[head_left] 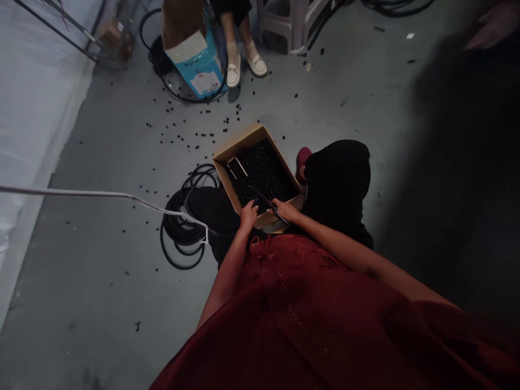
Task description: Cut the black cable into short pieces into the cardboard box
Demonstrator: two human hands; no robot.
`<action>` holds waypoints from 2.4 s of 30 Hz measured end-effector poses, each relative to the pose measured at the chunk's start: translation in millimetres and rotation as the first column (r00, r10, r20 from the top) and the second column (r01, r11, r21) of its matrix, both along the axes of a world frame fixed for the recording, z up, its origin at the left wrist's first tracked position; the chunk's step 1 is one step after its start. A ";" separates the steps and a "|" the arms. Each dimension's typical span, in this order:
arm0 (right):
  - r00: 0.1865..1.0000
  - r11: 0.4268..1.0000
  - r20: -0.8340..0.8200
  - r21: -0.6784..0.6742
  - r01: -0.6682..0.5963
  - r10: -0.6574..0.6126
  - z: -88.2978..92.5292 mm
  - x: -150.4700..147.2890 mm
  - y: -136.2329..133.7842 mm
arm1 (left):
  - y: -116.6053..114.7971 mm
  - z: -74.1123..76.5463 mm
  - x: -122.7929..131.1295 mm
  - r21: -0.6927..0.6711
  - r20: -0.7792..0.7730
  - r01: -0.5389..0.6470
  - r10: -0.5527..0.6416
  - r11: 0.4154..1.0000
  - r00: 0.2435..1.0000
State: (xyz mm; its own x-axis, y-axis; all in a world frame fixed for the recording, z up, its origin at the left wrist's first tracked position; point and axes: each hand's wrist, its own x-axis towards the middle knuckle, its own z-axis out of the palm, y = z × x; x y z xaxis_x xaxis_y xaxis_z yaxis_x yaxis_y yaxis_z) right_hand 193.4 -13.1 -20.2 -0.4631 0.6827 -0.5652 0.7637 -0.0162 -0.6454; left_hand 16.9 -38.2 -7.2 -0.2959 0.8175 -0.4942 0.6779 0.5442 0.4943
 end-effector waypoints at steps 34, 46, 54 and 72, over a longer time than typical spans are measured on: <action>0.990 0.988 0.031 -0.078 -0.133 0.135 11.5 -1.5 -1.6 | 2.2 17.9 3.9 -0.045 -0.042 0.149 -0.151 0.988 0.988; 0.981 0.989 0.134 0.030 -0.144 0.139 21.5 -2.1 -4.8 | 0.4 8.7 2.6 -0.053 -0.070 0.175 -0.178 0.983 0.982; 0.976 0.987 0.159 0.038 -0.157 0.150 21.9 -2.8 -5.7 | 2.0 7.2 3.4 -0.106 -0.177 0.239 -0.255 0.965 0.951; 0.991 0.991 0.026 0.012 0.134 -0.134 -1.6 -0.6 3.1 | 4.2 12.5 0.2 -0.077 0.030 0.118 -0.116 0.990 0.993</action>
